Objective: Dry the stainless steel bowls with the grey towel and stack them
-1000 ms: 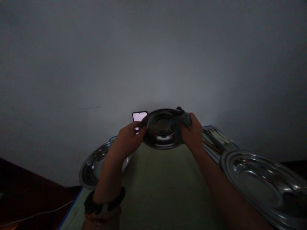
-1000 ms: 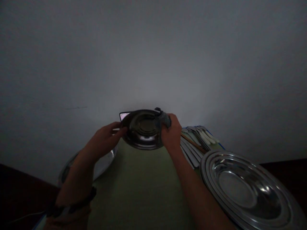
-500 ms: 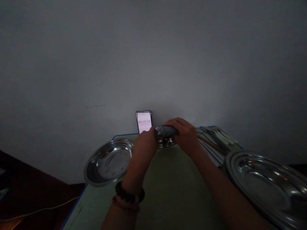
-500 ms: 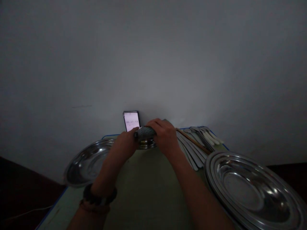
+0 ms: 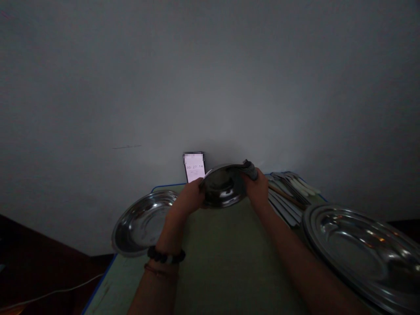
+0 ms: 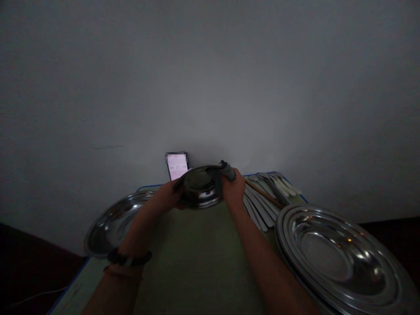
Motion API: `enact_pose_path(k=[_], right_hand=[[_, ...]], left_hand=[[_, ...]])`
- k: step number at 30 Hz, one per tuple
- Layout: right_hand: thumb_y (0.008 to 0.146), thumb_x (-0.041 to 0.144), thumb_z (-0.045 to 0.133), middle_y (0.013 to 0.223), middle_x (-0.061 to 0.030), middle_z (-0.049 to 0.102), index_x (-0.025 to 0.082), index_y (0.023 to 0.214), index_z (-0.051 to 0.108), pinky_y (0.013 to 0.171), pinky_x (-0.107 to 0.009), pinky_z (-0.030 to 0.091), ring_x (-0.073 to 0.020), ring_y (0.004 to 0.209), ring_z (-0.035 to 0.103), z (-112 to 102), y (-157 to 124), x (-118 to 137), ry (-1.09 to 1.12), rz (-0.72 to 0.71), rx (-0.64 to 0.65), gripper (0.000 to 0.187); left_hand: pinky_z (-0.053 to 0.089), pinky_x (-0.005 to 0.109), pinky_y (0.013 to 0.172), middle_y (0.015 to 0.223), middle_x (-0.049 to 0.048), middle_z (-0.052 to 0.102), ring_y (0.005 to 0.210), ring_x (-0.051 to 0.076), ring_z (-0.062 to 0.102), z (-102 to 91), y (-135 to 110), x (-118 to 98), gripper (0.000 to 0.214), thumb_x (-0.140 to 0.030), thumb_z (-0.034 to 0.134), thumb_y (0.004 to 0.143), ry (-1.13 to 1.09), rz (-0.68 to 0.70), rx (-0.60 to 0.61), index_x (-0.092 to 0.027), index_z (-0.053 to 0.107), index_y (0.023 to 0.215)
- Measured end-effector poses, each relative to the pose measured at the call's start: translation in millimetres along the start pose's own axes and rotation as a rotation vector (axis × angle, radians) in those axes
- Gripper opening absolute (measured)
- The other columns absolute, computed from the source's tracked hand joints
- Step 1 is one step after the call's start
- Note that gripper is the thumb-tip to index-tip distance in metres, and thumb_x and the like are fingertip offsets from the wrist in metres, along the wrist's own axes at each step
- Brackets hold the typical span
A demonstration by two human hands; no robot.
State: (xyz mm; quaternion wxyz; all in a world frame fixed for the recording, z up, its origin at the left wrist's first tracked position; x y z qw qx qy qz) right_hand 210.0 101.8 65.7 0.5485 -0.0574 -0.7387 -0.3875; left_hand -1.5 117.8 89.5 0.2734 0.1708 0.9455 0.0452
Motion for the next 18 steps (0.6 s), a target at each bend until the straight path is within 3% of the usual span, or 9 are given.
enact_pose_path(k=[3, 5, 8, 11, 13, 16, 18], right_hand=[[0.072, 0.028, 0.058, 0.072, -0.0014, 0.065, 0.016, 0.083, 0.062, 0.064, -0.029, 0.045, -0.0171, 0.067, 0.056, -18, 6, 37, 0.015, -0.097, -0.08, 0.017], [0.072, 0.021, 0.058, 0.08, -0.002, 0.067, 0.017, 0.086, 0.064, 0.067, -0.029, 0.044, -0.017, 0.072, 0.057, -32, 9, 71, -0.044, -0.248, -0.095, 0.015], [0.076, 0.017, 0.055, 0.085, -0.0036, 0.068, 0.018, 0.091, 0.064, 0.069, -0.031, 0.042, -0.0176, 0.074, 0.058, -40, 10, 105, -0.199, -0.373, 0.036, 0.018], [0.079, 0.018, 0.055, 0.08, -0.0048, 0.068, 0.017, 0.089, 0.064, 0.065, -0.03, 0.04, -0.018, 0.071, 0.059, -40, 7, 114, -0.328, -0.376, 0.196, 0.013], [0.079, 0.017, 0.056, 0.078, -0.0043, 0.068, 0.018, 0.089, 0.064, 0.064, -0.03, 0.039, -0.0179, 0.069, 0.059, -38, 5, 115, -0.39, -0.367, 0.285, 0.013], [0.077, 0.011, 0.055, 0.077, -0.0022, 0.067, 0.02, 0.094, 0.06, 0.063, -0.028, 0.038, -0.0172, 0.069, 0.06, -32, 0, 117, -0.439, -0.366, 0.416, 0.021], [0.077, 0.014, 0.058, 0.074, -0.001, 0.065, 0.021, 0.097, 0.056, 0.061, -0.028, 0.038, -0.0168, 0.066, 0.06, -28, -3, 118, -0.445, -0.361, 0.492, 0.022]], left_hand=[[0.053, 0.028, 0.058, 0.092, 0.0107, 0.074, 0.064, 0.018, 0.07, -9.3, -5, -10, 0.034, -0.034, 0.036, 0.091, -0.055, 0.008, 0.041, -0.015, 0.06, 0.106], [0.054, 0.033, 0.07, 0.101, 0.0115, 0.073, 0.085, 0.023, 0.071, -25.3, -15, -22, 0.037, -0.043, 0.04, 0.09, -0.015, 0.037, 0.026, -0.018, 0.06, 0.107], [0.051, 0.04, 0.078, 0.1, 0.0111, 0.073, 0.095, 0.03, 0.068, -46.3, -32, -34, 0.042, -0.052, 0.04, 0.087, 0.162, -0.008, 0.059, -0.021, 0.064, 0.103], [0.051, 0.039, 0.08, 0.103, 0.0089, 0.073, 0.095, 0.029, 0.068, -53.3, -48, -46, 0.041, -0.053, 0.043, 0.086, 0.186, 0.025, 0.187, -0.023, 0.066, 0.101], [0.05, 0.035, 0.083, 0.11, 0.0061, 0.072, 0.098, 0.026, 0.067, -55.1, -56, -58, 0.041, -0.053, 0.046, 0.086, 0.122, 0.095, 0.24, -0.025, 0.063, 0.111], [0.05, 0.034, 0.082, 0.118, 0.0062, 0.069, 0.1, 0.025, 0.066, -59.1, -62, -68, 0.05, -0.053, 0.047, 0.085, 0.098, 0.101, 0.221, -0.026, 0.052, 0.127], [0.05, 0.037, 0.078, 0.112, 0.0095, 0.07, 0.096, 0.027, 0.067, -60.5, -62, -68, 0.048, -0.051, 0.042, 0.088, 0.179, 0.048, 0.187, -0.022, 0.053, 0.125]])
Point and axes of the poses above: each hand's wrist, its own y-axis towards the middle knuckle, its own z-axis out of the palm, x = y × z, the point moved 6 cm from there along y, towards the middle knuckle
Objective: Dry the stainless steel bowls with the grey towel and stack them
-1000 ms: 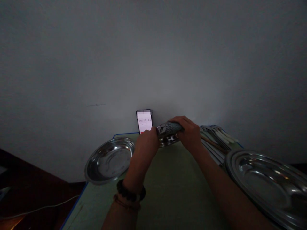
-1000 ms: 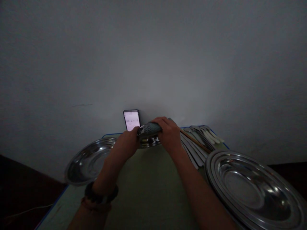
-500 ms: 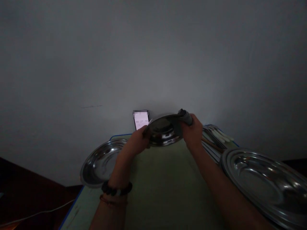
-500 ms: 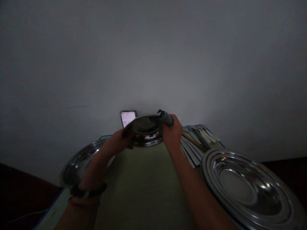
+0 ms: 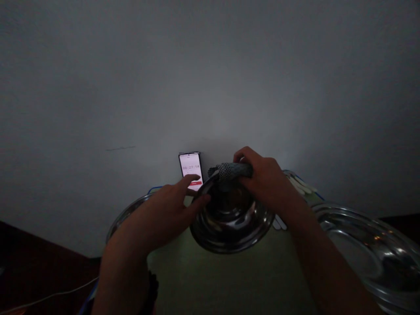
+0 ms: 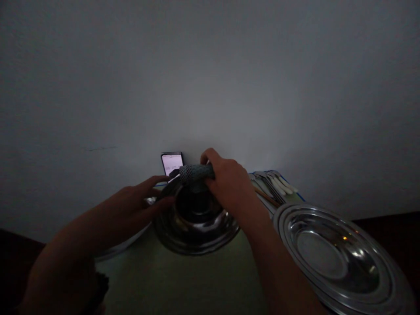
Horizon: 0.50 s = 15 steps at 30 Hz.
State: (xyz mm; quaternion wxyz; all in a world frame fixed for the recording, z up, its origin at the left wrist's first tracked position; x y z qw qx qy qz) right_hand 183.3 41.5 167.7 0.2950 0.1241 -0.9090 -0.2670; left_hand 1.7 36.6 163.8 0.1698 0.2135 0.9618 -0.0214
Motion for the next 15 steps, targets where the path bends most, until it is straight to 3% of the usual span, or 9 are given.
enact_pose_path(k=[4, 7, 10, 15], right_hand=[[0.082, 0.032, 0.061, 0.078, -0.0016, 0.066, 0.022, 0.097, 0.053, 0.06, -0.028, 0.038, -0.0179, 0.069, 0.061, 9, 1, 5, 0.012, -0.046, 0.087, 0.02], [0.088, 0.038, 0.055, 0.08, -0.0031, 0.066, 0.022, 0.09, 0.053, 0.062, -0.028, 0.038, -0.0184, 0.072, 0.061, 18, -1, 8, -0.032, -0.107, 0.098, 0.017], [0.092, 0.037, 0.048, 0.085, -0.0064, 0.065, 0.02, 0.085, 0.053, 0.064, -0.03, 0.039, -0.0186, 0.075, 0.059, 31, -7, 11, -0.08, -0.151, 0.141, 0.02], [0.08, 0.026, 0.066, 0.085, -0.0049, 0.067, 0.02, 0.09, 0.054, 0.059, -0.027, 0.036, -0.0182, 0.073, 0.06, 46, -12, 16, -0.075, -0.146, 0.237, 0.017]], left_hand=[[0.049, 0.035, 0.074, 0.099, 0.0108, 0.073, 0.086, 0.025, 0.068, 4.5, 4, 0, 0.042, -0.043, 0.031, 0.092, 0.084, 0.0, 0.013, -0.019, 0.064, 0.101], [0.048, 0.032, 0.067, 0.089, 0.0085, 0.074, 0.076, 0.023, 0.068, 3.6, 9, 1, 0.039, -0.04, 0.034, 0.09, 0.09, 0.033, -0.037, -0.021, 0.068, 0.091], [0.046, 0.029, 0.062, 0.077, 0.0068, 0.074, 0.067, 0.021, 0.066, 2.5, 10, 0, 0.036, -0.039, 0.039, 0.086, 0.089, 0.066, -0.065, -0.023, 0.07, 0.08], [0.044, 0.026, 0.056, 0.068, 0.0053, 0.072, 0.058, 0.018, 0.063, 0.7, 8, 1, 0.031, -0.039, 0.045, 0.082, 0.079, 0.056, -0.086, -0.023, 0.071, 0.073]])
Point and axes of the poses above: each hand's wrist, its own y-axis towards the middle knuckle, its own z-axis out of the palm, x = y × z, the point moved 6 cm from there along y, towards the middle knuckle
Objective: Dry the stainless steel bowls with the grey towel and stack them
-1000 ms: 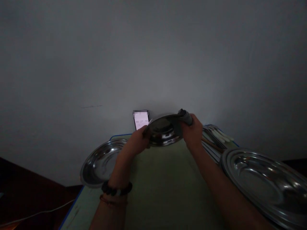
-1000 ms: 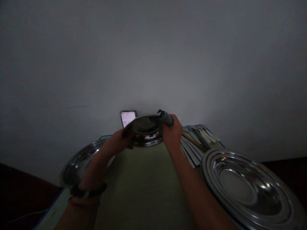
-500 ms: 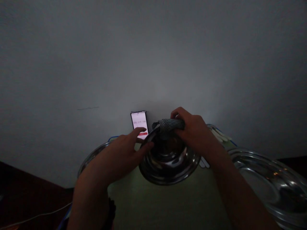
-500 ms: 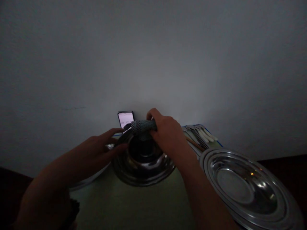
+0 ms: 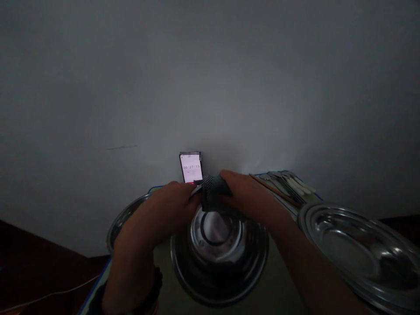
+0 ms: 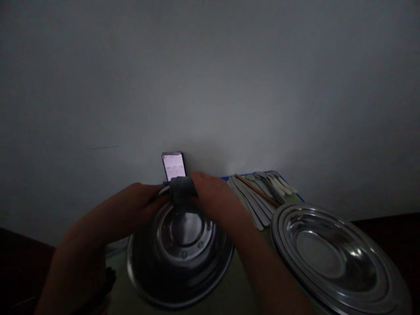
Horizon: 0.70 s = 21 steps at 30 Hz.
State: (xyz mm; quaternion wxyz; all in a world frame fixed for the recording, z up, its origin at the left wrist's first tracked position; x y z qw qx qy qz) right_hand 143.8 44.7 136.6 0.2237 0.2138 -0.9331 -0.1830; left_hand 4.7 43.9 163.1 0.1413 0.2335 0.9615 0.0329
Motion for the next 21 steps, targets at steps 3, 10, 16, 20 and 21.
enact_pose_path(k=[3, 10, 16, 20, 21], right_hand=[[0.08, 0.03, 0.065, 0.079, -0.0031, 0.067, 0.021, 0.083, 0.055, 0.058, -0.027, 0.032, -0.0167, 0.069, 0.058, -4, 5, -5, 0.009, 0.009, -0.058, 0.014], [0.084, 0.045, 0.058, 0.068, -0.0015, 0.062, 0.02, 0.076, 0.058, 0.058, -0.026, 0.032, -0.0162, 0.063, 0.054, -19, 6, -47, 0.14, 0.19, -0.314, 0.027], [0.086, 0.046, 0.049, 0.082, -0.0057, 0.065, 0.018, 0.087, 0.058, 0.066, -0.029, 0.041, -0.0191, 0.075, 0.057, -4, 6, -63, 0.522, 0.349, -0.585, 0.03], [0.084, 0.045, 0.049, 0.084, -0.0058, 0.064, 0.018, 0.089, 0.056, 0.067, -0.03, 0.043, -0.0189, 0.074, 0.057, 13, 7, -71, 0.684, 0.415, -0.643, 0.028], [0.083, 0.042, 0.05, 0.082, -0.0052, 0.064, 0.019, 0.086, 0.055, 0.067, -0.03, 0.042, -0.0187, 0.074, 0.056, 10, 6, -71, 0.648, 0.41, -0.658, 0.024]], left_hand=[[0.042, 0.027, 0.056, 0.069, 0.0057, 0.072, 0.058, 0.019, 0.064, -1.5, -1, -4, 0.036, -0.039, 0.039, 0.086, 0.063, 0.011, -0.005, -0.023, 0.07, 0.075], [0.038, 0.03, 0.057, 0.064, 0.0061, 0.067, 0.062, 0.021, 0.063, -8.7, 9, -2, 0.044, -0.044, 0.031, 0.09, 0.082, -0.02, -0.101, -0.021, 0.063, 0.071], [0.038, 0.033, 0.062, 0.066, 0.0064, 0.063, 0.066, 0.024, 0.061, -33.0, 6, 24, 0.041, -0.045, 0.03, 0.092, 0.106, -0.303, -0.624, -0.022, 0.062, 0.08], [0.038, 0.033, 0.063, 0.074, 0.0077, 0.067, 0.071, 0.024, 0.062, -26.6, 10, 30, 0.041, -0.044, 0.029, 0.093, 0.078, -0.313, -0.645, -0.021, 0.062, 0.088], [0.038, 0.032, 0.062, 0.076, 0.0083, 0.068, 0.071, 0.024, 0.062, -23.6, 12, 31, 0.042, -0.044, 0.029, 0.092, 0.072, -0.294, -0.602, -0.02, 0.063, 0.087]])
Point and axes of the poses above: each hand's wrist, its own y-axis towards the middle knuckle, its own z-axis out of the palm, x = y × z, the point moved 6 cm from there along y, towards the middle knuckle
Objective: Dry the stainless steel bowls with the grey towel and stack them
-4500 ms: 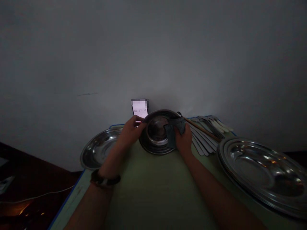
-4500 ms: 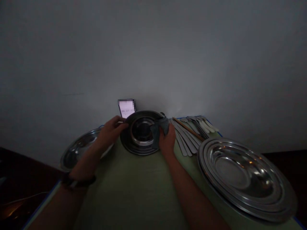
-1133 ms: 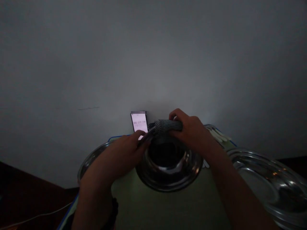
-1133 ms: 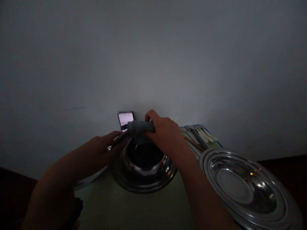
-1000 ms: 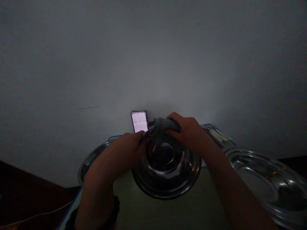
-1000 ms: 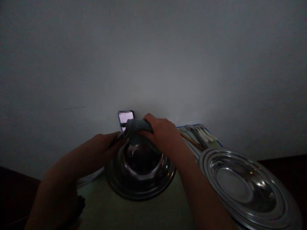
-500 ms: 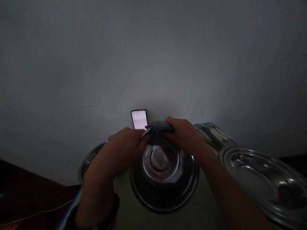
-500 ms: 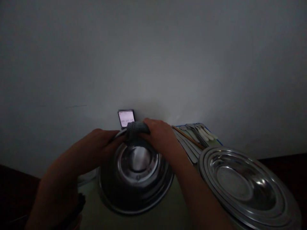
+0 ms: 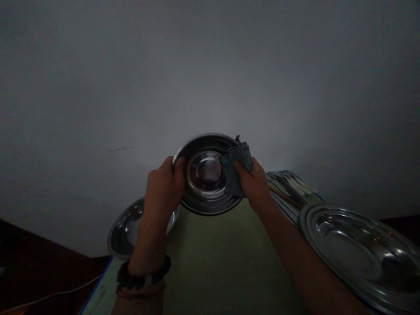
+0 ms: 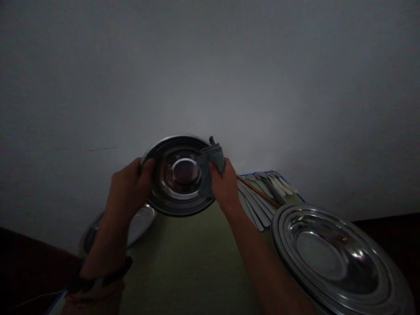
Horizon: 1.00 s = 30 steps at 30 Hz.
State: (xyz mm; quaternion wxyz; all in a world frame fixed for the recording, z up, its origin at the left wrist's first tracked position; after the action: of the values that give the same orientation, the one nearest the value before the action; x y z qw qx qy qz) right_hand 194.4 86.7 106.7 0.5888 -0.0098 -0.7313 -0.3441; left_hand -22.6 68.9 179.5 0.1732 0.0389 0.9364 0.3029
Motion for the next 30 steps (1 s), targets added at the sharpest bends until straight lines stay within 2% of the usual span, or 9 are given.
enact_pose_path(k=[3, 7, 10, 14, 16, 18, 20, 25, 30], right_hand=[[0.081, 0.033, 0.053, 0.077, -0.003, 0.062, 0.02, 0.083, 0.053, 0.066, -0.03, 0.041, -0.0175, 0.07, 0.054, -12, 4, 15, -0.136, -0.135, 0.003, 0.013], [0.082, 0.027, 0.053, 0.074, -0.0012, 0.061, 0.02, 0.085, 0.055, 0.063, -0.027, 0.039, -0.0157, 0.067, 0.054, -13, 3, 32, -0.248, -0.245, 0.22, 0.008], [0.084, 0.027, 0.053, 0.083, -0.0036, 0.066, 0.019, 0.096, 0.057, 0.066, -0.027, 0.041, -0.0171, 0.073, 0.058, -2, -3, 32, -0.287, -0.245, 0.419, 0.015], [0.084, 0.028, 0.057, 0.092, -0.0074, 0.068, 0.018, 0.114, 0.051, 0.067, -0.029, 0.041, -0.021, 0.08, 0.063, 10, -12, 29, -0.407, -0.258, 0.49, 0.033], [0.084, 0.032, 0.058, 0.088, -0.0063, 0.069, 0.02, 0.107, 0.054, 0.064, -0.028, 0.039, -0.0213, 0.077, 0.063, 17, -18, 31, -0.485, -0.3, 0.512, 0.027], [0.084, 0.035, 0.059, 0.08, -0.0043, 0.069, 0.022, 0.092, 0.057, 0.059, -0.027, 0.035, -0.0204, 0.071, 0.062, 24, -23, 32, -0.571, -0.332, 0.526, 0.015], [0.085, 0.037, 0.058, 0.074, -0.0036, 0.069, 0.022, 0.08, 0.057, 0.056, -0.027, 0.032, -0.0191, 0.066, 0.061, 27, -25, 33, -0.637, -0.351, 0.517, 0.015], [0.086, 0.044, 0.053, 0.07, -0.0057, 0.067, 0.021, 0.082, 0.059, 0.053, -0.027, 0.029, -0.0197, 0.061, 0.059, 15, -13, 25, -0.618, -0.297, 0.355, 0.024], [0.087, 0.048, 0.048, 0.079, -0.0088, 0.067, 0.019, 0.089, 0.059, 0.061, -0.03, 0.04, -0.0235, 0.074, 0.062, 4, -6, 16, -0.337, -0.143, 0.121, 0.031]], left_hand=[[0.038, 0.032, 0.058, 0.074, 0.009, 0.069, 0.067, 0.024, 0.062, 9.0, -1, -3, 0.042, -0.045, 0.034, 0.09, 0.016, 0.046, 0.141, -0.019, 0.066, 0.084], [0.041, 0.031, 0.059, 0.074, 0.008, 0.071, 0.066, 0.022, 0.063, 13.9, -3, -11, 0.039, -0.045, 0.042, 0.087, -0.035, 0.102, 0.21, -0.018, 0.069, 0.086], [0.045, 0.029, 0.066, 0.086, 0.0052, 0.074, 0.076, 0.02, 0.066, 19.1, -4, -21, 0.032, -0.039, 0.046, 0.087, -0.192, 0.21, 0.245, -0.02, 0.068, 0.101], [0.046, 0.029, 0.069, 0.087, 0.0054, 0.074, 0.078, 0.019, 0.067, 26.7, -8, -24, 0.029, -0.036, 0.046, 0.088, -0.189, 0.279, 0.349, -0.02, 0.069, 0.094], [0.046, 0.029, 0.068, 0.083, 0.0058, 0.074, 0.075, 0.02, 0.067, 27.4, -11, -26, 0.029, -0.034, 0.045, 0.088, -0.155, 0.314, 0.394, -0.019, 0.069, 0.092], [0.045, 0.029, 0.066, 0.077, 0.0053, 0.073, 0.069, 0.019, 0.066, 26.9, -14, -30, 0.029, -0.033, 0.044, 0.088, -0.131, 0.351, 0.431, -0.02, 0.07, 0.091], [0.044, 0.028, 0.063, 0.073, 0.0045, 0.072, 0.064, 0.018, 0.064, 25.6, -17, -33, 0.029, -0.033, 0.044, 0.088, -0.13, 0.374, 0.445, -0.02, 0.07, 0.088], [0.044, 0.028, 0.063, 0.078, 0.0037, 0.073, 0.067, 0.018, 0.064, 14.3, -10, -30, 0.03, -0.036, 0.047, 0.087, -0.195, 0.316, 0.299, -0.019, 0.071, 0.091], [0.048, 0.027, 0.071, 0.082, 0.0011, 0.072, 0.077, 0.017, 0.064, -0.4, 0, -1, 0.029, -0.038, 0.049, 0.087, -0.362, 0.051, -0.018, -0.019, 0.07, 0.095]])
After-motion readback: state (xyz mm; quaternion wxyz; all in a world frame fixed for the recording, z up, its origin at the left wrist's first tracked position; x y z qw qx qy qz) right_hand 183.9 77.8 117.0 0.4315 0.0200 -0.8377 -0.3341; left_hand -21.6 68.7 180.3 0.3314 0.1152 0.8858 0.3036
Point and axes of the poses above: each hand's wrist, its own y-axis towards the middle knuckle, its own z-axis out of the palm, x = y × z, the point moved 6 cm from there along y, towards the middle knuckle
